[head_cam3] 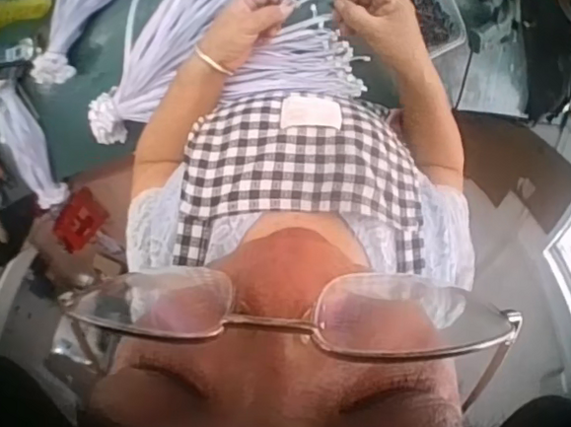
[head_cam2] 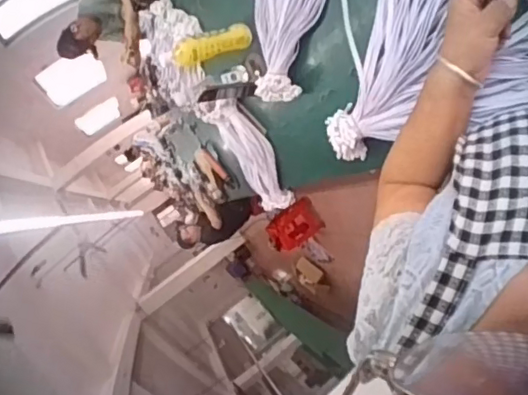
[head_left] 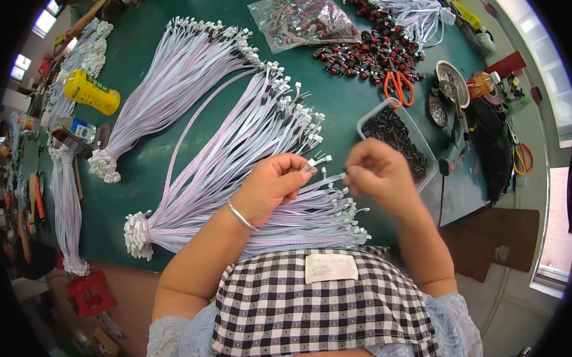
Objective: The person repeatedly picks up small black plastic components from a container and attaches them to the ends of white flat cables. The person handles the cables and components by hand, working at a green table in a workshop setting.
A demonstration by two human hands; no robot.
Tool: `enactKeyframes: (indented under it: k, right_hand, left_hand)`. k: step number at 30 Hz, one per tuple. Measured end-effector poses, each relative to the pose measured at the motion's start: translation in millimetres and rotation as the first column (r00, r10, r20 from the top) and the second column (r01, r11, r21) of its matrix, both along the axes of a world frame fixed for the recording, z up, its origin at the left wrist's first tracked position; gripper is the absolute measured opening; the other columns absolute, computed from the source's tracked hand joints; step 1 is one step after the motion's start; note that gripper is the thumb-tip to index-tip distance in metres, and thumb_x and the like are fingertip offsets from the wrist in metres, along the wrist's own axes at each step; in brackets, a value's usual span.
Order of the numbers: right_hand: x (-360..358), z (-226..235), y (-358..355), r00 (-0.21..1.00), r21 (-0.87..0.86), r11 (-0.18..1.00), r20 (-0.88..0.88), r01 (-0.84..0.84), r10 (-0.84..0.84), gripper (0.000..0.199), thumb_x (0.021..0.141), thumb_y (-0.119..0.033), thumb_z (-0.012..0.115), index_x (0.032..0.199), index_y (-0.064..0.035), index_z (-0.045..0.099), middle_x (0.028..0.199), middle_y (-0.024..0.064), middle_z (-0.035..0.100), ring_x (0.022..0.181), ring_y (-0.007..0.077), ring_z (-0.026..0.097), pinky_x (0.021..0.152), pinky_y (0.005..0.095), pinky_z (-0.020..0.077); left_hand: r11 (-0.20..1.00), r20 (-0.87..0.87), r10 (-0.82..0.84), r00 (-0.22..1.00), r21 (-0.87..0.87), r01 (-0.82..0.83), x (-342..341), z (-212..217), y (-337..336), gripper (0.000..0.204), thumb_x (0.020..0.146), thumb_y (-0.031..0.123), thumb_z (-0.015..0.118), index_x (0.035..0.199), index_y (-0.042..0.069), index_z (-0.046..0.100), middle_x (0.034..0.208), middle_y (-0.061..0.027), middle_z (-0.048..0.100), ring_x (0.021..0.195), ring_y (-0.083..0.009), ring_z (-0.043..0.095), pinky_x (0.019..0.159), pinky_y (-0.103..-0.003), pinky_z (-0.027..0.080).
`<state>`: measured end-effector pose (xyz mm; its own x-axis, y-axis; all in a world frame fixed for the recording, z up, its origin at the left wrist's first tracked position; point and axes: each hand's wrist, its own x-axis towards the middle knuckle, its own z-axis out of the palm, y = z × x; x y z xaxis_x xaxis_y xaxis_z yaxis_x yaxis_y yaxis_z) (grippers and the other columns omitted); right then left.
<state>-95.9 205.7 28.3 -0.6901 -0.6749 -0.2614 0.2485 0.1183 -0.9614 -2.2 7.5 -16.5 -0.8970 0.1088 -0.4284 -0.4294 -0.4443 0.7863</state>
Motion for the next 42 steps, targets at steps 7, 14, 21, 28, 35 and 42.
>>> enactKeyframes:
  k: [7, 14, 21, 28, 35, 42]
  right_hand:
    - [6.1, -13.2, -18.2, 1.0, 0.088, 0.996, -0.005, -0.016, 0.016, 0.009, 0.088, -0.009, 0.06, 0.093, -0.0014, 0.057, 0.077, 0.0044, 0.063, 0.066, 0.0078, 0.058, 0.06, 0.022, 0.0494]
    - [6.9, -19.8, -19.7, 0.998, 0.055, 0.998, 0.06, -0.02, 0.016, 0.009, 0.09, -0.009, 0.057, 0.095, -0.002, 0.053, 0.079, 0.0069, 0.063, 0.066, 0.0086, 0.059, 0.06, 0.0226, 0.0493]
    - [8.2, -19.9, -20.6, 0.999, 0.048, 0.999, 0.039, -0.021, 0.019, 0.009, 0.09, -0.008, 0.056, 0.095, -0.0016, 0.053, 0.079, 0.007, 0.063, 0.067, 0.0091, 0.059, 0.06, 0.0228, 0.0497]
    - [7.3, -21.7, -19.2, 1.0, 0.026, 1.0, 0.002, -0.015, 0.015, 0.01, 0.09, -0.009, 0.057, 0.095, -0.0015, 0.053, 0.079, 0.0065, 0.062, 0.068, 0.0089, 0.059, 0.061, 0.0224, 0.0498]
    - [8.2, -21.9, -20.9, 0.999, 0.037, 0.998, 0.004, -0.048, 0.048, 0.009, 0.09, -0.008, 0.057, 0.094, -0.0015, 0.053, 0.079, 0.0057, 0.062, 0.069, 0.0089, 0.059, 0.061, 0.0226, 0.0501]
    - [9.0, -24.2, -20.6, 0.998, 0.028, 0.998, 0.007, -0.06, 0.06, 0.01, 0.089, -0.009, 0.059, 0.094, -0.0012, 0.055, 0.079, 0.0053, 0.063, 0.069, 0.0087, 0.06, 0.06, 0.0211, 0.049]
  left_hand:
    - [1.0, -0.008, 0.023, 1.0, -0.009, -0.023, 0.4, 5.0, 3.3, 0.011, 0.087, 0.012, 0.061, 0.095, 0.004, 0.06, 0.07, 0.0043, 0.054, 0.058, -0.0028, 0.044, 0.052, -0.017, 0.034]
    - [0.999, -0.023, 0.031, 0.999, -0.027, -0.032, 0.9, 5.1, 3.2, 0.012, 0.087, 0.013, 0.062, 0.095, 0.004, 0.06, 0.07, 0.004, 0.054, 0.058, -0.0028, 0.045, 0.052, -0.016, 0.035]
    - [0.999, -0.008, 0.035, 0.999, -0.04, -0.035, 1.5, 6.2, 3.4, 0.013, 0.088, 0.015, 0.062, 0.095, 0.004, 0.06, 0.07, 0.0038, 0.054, 0.059, -0.0029, 0.046, 0.053, -0.016, 0.035]
    - [0.999, -0.022, 0.024, 0.999, -0.04, -0.024, 0.9, 4.7, 3.2, 0.013, 0.088, 0.014, 0.062, 0.095, 0.004, 0.06, 0.07, 0.0036, 0.054, 0.059, -0.003, 0.046, 0.053, -0.017, 0.035]
    - [0.999, -0.024, 0.021, 0.999, -0.041, -0.022, 1.1, 3.9, 3.1, 0.013, 0.088, 0.013, 0.061, 0.096, 0.003, 0.061, 0.072, 0.0032, 0.055, 0.059, -0.0032, 0.046, 0.053, -0.017, 0.036]
    - [0.997, -0.041, 0.02, 0.999, -0.07, -0.023, 2.6, 5.3, 3.2, 0.014, 0.088, 0.013, 0.061, 0.098, 0.003, 0.06, 0.078, 0.0019, 0.056, 0.063, -0.0044, 0.049, 0.057, -0.018, 0.04]
